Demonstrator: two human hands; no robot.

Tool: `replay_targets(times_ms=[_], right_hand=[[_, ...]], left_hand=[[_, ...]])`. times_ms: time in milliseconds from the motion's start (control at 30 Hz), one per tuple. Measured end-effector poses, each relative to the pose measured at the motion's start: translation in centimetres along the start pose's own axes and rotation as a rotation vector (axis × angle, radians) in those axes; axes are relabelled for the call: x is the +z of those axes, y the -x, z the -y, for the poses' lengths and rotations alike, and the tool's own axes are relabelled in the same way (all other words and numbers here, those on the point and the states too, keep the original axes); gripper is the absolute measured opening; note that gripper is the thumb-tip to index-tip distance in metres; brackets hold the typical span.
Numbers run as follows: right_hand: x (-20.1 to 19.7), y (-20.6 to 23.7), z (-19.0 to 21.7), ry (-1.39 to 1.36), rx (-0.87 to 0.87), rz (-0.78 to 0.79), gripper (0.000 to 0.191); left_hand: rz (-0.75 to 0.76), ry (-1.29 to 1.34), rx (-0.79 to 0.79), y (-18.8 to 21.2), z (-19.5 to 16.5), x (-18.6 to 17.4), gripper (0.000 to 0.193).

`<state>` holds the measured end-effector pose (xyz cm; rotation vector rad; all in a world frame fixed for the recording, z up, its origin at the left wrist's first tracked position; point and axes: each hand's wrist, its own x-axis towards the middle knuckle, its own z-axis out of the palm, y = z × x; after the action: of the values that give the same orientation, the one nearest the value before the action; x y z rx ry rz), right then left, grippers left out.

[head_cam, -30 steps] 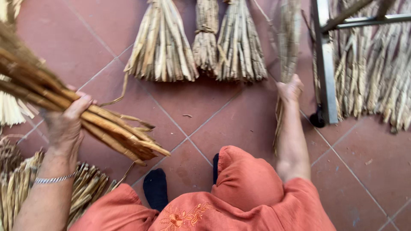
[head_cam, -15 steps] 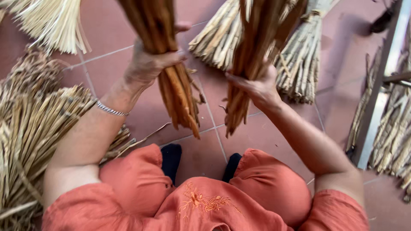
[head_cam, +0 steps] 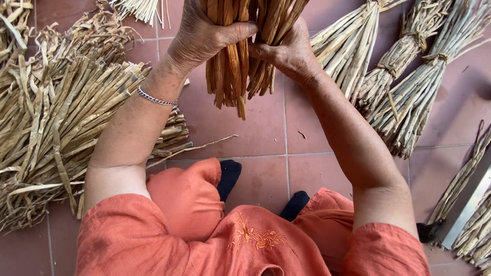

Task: The person gathers dried plant stems from the floor, aligns them into bundles, and ties them using strips of the same material. The person repeats this process, creating multiple tied bundles and placing them on the floor.

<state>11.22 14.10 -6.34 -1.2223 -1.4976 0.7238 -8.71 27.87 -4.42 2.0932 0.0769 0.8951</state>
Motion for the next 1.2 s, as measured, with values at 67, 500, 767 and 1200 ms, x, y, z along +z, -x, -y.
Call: replay_targets(times_ms=[67,500,767,1200], right_hand=[[0.0,0.0,-0.2,0.059,-0.033,0.048,0.063],[0.5,0.4,-3.3,0.394,-0.214,0.080,0.124],[4.0,0.7,-6.7,0.753,-0.049,0.077,0.088],[0.3,0.6,-0.1,0.480,-0.091,0.081,0.060]], left_hand=[[0.007,-0.026,-0.018,0.8,1.2,0.0,0.032],[0.036,0.243,-0.129,4.0,5.3,1.3,0.117],[0.029,0.066,-0.066,2.8,4.3,2.7,0.134],[-0.090,0.560,-0.428,0.6,1.3,2.0,0.026]])
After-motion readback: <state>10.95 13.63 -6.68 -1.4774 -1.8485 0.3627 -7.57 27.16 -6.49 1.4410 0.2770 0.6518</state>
